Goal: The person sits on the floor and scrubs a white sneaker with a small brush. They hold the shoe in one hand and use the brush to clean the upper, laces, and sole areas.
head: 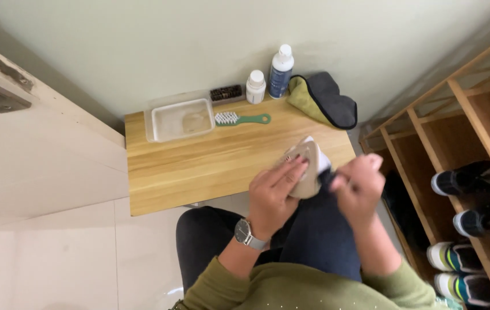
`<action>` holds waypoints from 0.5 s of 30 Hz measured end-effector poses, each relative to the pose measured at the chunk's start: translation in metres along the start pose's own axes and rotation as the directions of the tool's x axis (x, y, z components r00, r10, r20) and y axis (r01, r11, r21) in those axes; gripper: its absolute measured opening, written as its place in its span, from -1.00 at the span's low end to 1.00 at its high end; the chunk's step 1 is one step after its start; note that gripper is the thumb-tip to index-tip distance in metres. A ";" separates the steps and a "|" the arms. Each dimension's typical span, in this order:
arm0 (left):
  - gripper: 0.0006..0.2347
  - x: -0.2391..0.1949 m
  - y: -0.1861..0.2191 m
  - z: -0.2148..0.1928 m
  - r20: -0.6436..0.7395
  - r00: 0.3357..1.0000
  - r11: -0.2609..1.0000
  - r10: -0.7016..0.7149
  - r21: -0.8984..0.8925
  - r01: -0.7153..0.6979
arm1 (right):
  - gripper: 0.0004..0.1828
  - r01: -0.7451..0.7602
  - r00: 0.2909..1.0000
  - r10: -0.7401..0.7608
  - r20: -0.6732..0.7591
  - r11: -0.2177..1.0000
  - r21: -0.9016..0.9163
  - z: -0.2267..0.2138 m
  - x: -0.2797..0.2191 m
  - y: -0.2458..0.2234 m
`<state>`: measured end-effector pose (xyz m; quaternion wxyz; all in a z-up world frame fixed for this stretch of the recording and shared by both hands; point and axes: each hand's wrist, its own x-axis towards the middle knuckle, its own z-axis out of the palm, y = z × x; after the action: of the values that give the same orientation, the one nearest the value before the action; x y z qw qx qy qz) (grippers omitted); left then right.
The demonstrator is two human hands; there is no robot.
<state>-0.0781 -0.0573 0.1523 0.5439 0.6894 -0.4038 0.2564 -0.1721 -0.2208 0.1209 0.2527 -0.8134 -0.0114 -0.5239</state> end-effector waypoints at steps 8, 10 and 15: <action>-0.69 0.005 -0.004 -0.004 0.016 1.000 0.999 -0.006 -0.031 0.006 | -0.45 -0.052 0.999 0.051 0.017 0.998 0.032 0.001 0.003 0.004; -0.79 0.002 0.002 -0.004 0.007 1.000 1.000 0.001 -0.008 -0.001 | -0.36 -0.059 0.997 0.054 0.055 0.993 0.103 0.007 -0.003 -0.018; -0.81 -0.011 -0.003 -0.019 0.028 0.999 0.999 -0.028 -0.017 0.028 | -0.52 -0.090 0.984 0.093 0.151 0.996 -0.027 0.006 -0.003 0.028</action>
<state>-0.0799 -0.0361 0.1471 0.5479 0.6937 -0.4039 0.2355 -0.1601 -0.2418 0.1056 0.2669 -0.8531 0.0121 -0.4483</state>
